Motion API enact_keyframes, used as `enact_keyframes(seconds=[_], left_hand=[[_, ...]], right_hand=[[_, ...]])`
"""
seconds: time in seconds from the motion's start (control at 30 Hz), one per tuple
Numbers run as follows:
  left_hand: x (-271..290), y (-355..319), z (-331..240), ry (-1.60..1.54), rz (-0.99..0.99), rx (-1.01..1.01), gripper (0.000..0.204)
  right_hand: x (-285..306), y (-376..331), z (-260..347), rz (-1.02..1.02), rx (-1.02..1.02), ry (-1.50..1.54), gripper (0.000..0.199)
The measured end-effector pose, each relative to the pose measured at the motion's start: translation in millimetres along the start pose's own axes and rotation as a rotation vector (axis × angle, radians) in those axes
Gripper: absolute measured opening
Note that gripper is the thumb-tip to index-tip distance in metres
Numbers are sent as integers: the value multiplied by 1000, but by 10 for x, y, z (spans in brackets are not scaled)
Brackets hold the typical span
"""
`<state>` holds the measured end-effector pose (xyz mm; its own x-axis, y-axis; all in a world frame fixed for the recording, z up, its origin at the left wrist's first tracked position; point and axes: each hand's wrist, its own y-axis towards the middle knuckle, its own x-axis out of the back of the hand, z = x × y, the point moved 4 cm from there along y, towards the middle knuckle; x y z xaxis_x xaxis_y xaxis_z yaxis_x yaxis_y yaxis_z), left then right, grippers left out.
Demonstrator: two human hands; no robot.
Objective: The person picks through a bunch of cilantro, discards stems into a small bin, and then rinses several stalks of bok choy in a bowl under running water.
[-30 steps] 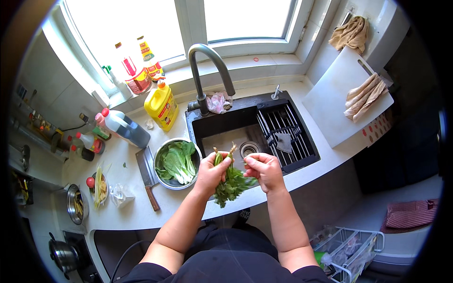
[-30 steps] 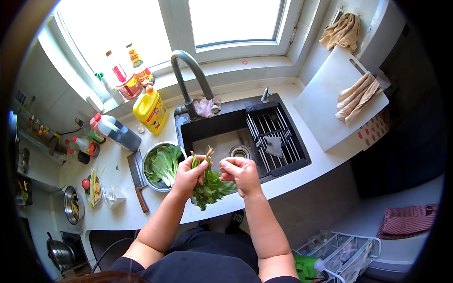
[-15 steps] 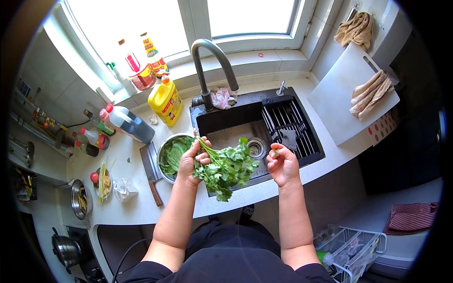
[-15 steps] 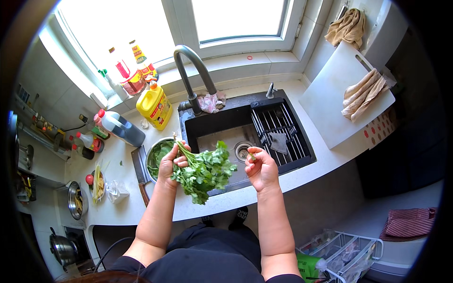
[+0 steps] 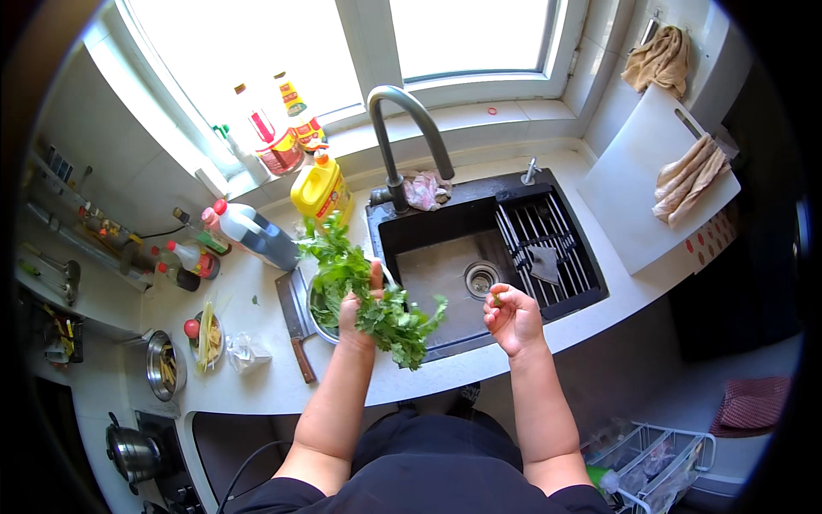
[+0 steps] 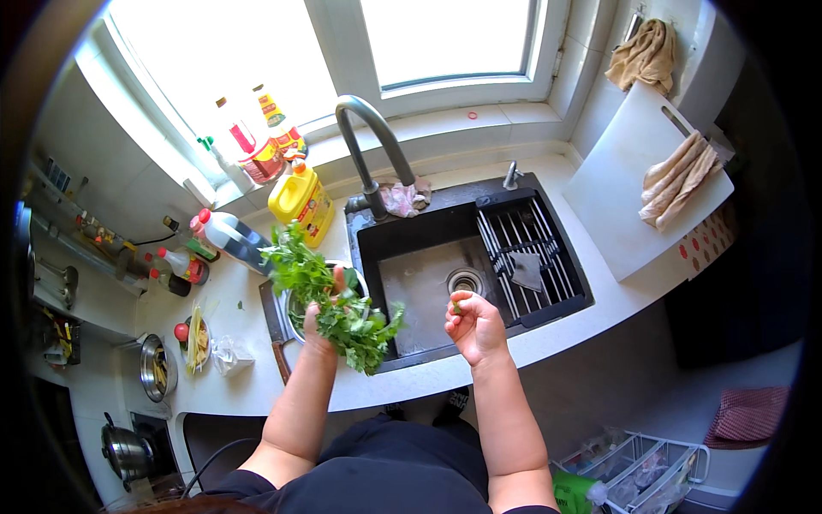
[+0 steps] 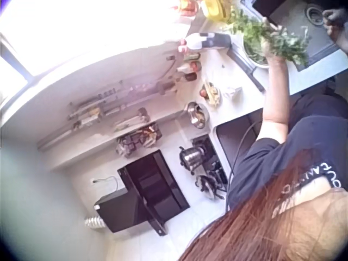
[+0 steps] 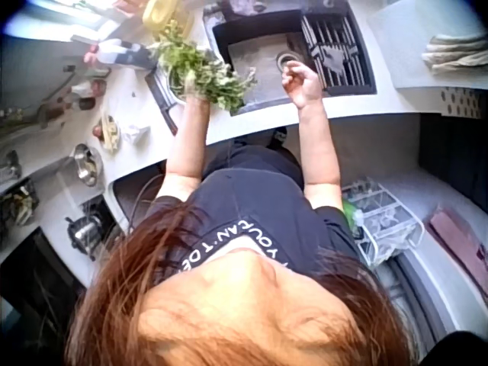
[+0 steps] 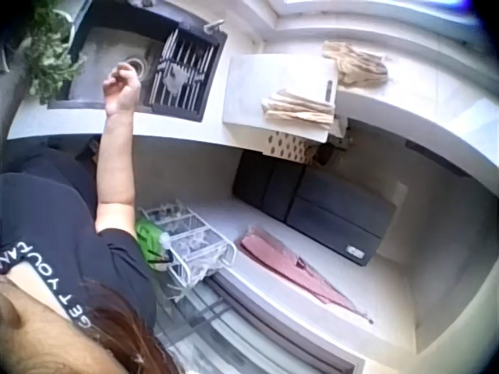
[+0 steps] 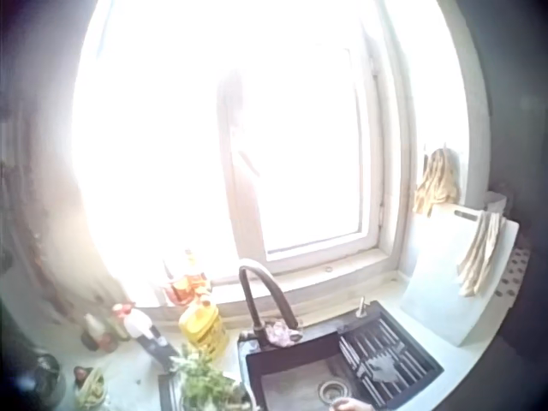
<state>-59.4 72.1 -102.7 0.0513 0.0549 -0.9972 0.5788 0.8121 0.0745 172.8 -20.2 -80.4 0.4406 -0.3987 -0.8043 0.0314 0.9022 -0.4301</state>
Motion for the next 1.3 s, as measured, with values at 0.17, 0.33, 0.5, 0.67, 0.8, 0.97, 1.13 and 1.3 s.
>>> enact_keyframes(seconds=[0.17,0.33,0.5,0.67,0.8,0.97,1.13,1.3], left_hand=[[84,-19,123,-22,-140,31,33],[48,-20,319,-1,-179,171,38],[19,56,735,166,-432,290,38],[392,-49,1233,86,-502,609,34],[320,-186,2015,410,-383,765,22],[263,-848,2850,801,-190,935,23],[187,-1582,3516,1039,29,1096,20],[255,-2486,4179,1386,405,1284,21]], right_hand=[[-54,38,-163,47,-51,-5,12],[-96,12,-230,-28,-29,-113,14],[-13,-102,-293,-85,77,-130,17],[335,-548,-371,-202,275,-6,20],[1122,-1271,-530,-410,499,150,31],[2070,-2472,-1043,-807,766,379,28],[2566,-3767,-1262,-1013,1046,522,14],[2507,-4568,-1299,-926,825,74,25]])
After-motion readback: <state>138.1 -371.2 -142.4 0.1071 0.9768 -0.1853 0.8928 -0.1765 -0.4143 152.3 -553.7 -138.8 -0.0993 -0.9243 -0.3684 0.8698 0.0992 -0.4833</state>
